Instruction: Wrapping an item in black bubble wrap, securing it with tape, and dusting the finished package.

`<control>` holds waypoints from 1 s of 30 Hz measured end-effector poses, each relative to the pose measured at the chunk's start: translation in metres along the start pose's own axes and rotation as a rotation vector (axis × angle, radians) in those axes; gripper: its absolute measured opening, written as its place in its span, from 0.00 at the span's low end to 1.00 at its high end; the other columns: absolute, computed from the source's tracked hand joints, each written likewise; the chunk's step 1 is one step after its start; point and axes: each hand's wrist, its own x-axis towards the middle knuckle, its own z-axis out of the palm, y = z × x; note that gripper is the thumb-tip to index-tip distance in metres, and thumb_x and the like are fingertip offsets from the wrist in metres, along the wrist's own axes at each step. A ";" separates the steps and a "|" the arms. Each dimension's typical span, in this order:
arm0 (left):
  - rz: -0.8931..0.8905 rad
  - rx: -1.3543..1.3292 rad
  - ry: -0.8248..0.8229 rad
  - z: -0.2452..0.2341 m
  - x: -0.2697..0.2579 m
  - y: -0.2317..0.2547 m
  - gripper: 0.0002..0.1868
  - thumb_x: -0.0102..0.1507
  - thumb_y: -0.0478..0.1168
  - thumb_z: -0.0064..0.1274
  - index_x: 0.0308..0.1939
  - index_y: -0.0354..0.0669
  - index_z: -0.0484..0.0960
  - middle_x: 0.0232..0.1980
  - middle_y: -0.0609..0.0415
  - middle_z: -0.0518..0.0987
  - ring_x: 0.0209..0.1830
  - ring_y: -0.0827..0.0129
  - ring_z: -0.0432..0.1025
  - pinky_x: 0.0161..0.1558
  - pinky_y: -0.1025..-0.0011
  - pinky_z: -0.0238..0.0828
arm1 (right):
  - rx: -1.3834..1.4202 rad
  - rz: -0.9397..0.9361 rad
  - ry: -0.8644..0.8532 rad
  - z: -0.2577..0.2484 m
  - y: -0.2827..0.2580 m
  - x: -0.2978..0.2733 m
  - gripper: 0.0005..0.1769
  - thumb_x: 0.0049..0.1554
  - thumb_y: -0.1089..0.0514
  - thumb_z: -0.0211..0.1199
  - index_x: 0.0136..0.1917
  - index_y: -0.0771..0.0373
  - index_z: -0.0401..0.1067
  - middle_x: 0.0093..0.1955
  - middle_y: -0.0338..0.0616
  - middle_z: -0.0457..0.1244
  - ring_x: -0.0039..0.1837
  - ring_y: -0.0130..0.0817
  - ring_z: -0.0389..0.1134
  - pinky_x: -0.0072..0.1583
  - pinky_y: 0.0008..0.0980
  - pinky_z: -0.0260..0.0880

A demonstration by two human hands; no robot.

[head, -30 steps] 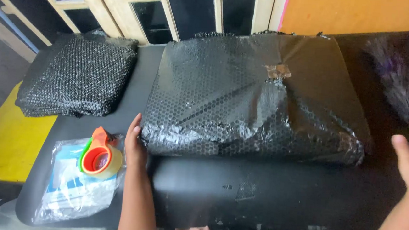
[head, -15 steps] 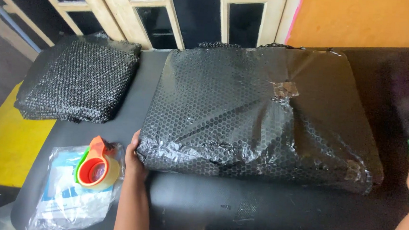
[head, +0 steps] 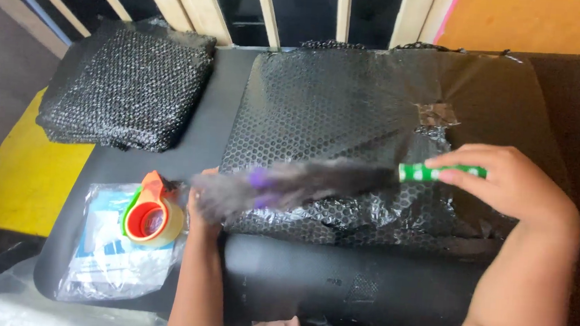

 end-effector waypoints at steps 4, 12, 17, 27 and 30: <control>0.174 0.340 0.140 0.166 -0.044 0.011 0.22 0.62 0.55 0.47 0.46 0.41 0.81 0.45 0.50 0.83 0.48 0.62 0.75 0.56 0.65 0.66 | 0.085 0.065 0.156 0.018 -0.009 0.023 0.15 0.58 0.52 0.66 0.59 0.49 0.82 0.61 0.32 0.72 0.62 0.26 0.71 0.58 0.33 0.66; 0.115 0.336 0.174 0.165 -0.032 0.010 0.23 0.65 0.54 0.45 0.52 0.41 0.80 0.47 0.50 0.83 0.49 0.62 0.76 0.56 0.65 0.69 | 0.199 -0.152 0.521 0.019 0.014 0.017 0.12 0.67 0.67 0.64 0.64 0.68 0.76 0.64 0.51 0.69 0.65 0.37 0.69 0.65 0.33 0.64; -0.088 0.366 0.354 0.153 0.004 0.021 0.18 0.64 0.54 0.49 0.48 0.47 0.82 0.44 0.54 0.83 0.43 0.63 0.76 0.50 0.69 0.68 | 0.330 -0.043 0.210 0.012 0.027 0.011 0.13 0.57 0.63 0.67 0.56 0.61 0.81 0.58 0.42 0.73 0.59 0.26 0.71 0.64 0.23 0.66; -0.051 0.470 0.381 0.193 0.078 0.069 0.24 0.60 0.63 0.44 0.55 0.63 0.78 0.58 0.62 0.79 0.57 0.68 0.72 0.63 0.59 0.58 | -0.050 -0.124 0.690 0.030 0.042 0.022 0.11 0.69 0.64 0.65 0.63 0.69 0.79 0.61 0.54 0.71 0.60 0.46 0.72 0.58 0.41 0.69; -0.027 0.163 0.237 0.154 0.077 0.050 0.22 0.64 0.55 0.52 0.51 0.43 0.83 0.55 0.44 0.81 0.61 0.55 0.74 0.68 0.61 0.67 | 0.239 0.026 0.602 0.026 0.030 -0.001 0.22 0.57 0.63 0.73 0.64 0.61 0.77 0.64 0.45 0.69 0.61 0.28 0.68 0.61 0.27 0.64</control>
